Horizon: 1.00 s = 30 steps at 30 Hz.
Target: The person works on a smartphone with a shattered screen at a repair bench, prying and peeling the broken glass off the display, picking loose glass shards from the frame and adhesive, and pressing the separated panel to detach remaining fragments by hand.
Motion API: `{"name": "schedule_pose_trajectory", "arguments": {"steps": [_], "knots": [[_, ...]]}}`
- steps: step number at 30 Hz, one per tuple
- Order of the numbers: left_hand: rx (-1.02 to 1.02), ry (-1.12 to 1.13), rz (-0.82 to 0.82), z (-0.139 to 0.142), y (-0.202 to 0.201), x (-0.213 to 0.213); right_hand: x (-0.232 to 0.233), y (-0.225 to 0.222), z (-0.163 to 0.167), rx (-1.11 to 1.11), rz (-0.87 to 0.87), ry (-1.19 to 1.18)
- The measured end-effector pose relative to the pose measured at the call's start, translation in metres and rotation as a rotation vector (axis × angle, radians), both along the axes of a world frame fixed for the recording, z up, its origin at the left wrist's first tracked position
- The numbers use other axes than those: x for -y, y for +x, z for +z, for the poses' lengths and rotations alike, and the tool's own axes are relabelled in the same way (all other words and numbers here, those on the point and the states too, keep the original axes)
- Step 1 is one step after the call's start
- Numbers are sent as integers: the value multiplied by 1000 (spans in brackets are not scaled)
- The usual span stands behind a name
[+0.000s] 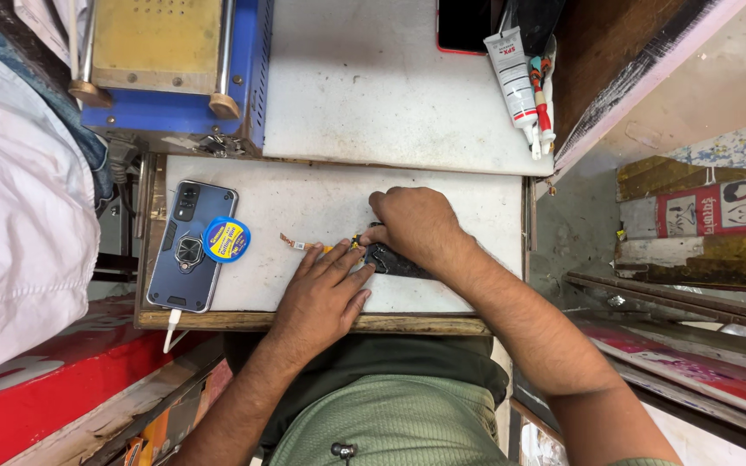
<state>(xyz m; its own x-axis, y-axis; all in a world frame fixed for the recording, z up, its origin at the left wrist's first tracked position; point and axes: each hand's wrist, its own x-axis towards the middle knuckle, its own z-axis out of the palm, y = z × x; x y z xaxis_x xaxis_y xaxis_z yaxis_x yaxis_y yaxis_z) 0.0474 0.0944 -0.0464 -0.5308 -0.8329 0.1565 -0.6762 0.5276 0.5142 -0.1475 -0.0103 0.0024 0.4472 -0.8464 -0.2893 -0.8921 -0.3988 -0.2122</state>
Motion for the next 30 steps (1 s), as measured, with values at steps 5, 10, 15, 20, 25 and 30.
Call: {"name": "schedule_pose_trajectory", "arguments": {"steps": [5,10,15,20,25,30], "knots": [[-1,-18,2,1,-1,1,5,-1,1,32,43,5],[10,-10,3,-1,-1,1,5,-1,0,7,68,-12],[40,-13,3,-3,-3,0,7,-1,2,10,61,31],[33,-17,2,-3,-3,-1,7,0,4,-21,71,50],[24,-20,5,-2,-2,-1,6,-1,2,-8,66,34],[26,-20,-1,-1,-3,-1,8,-2,2,-3,60,77]]}}
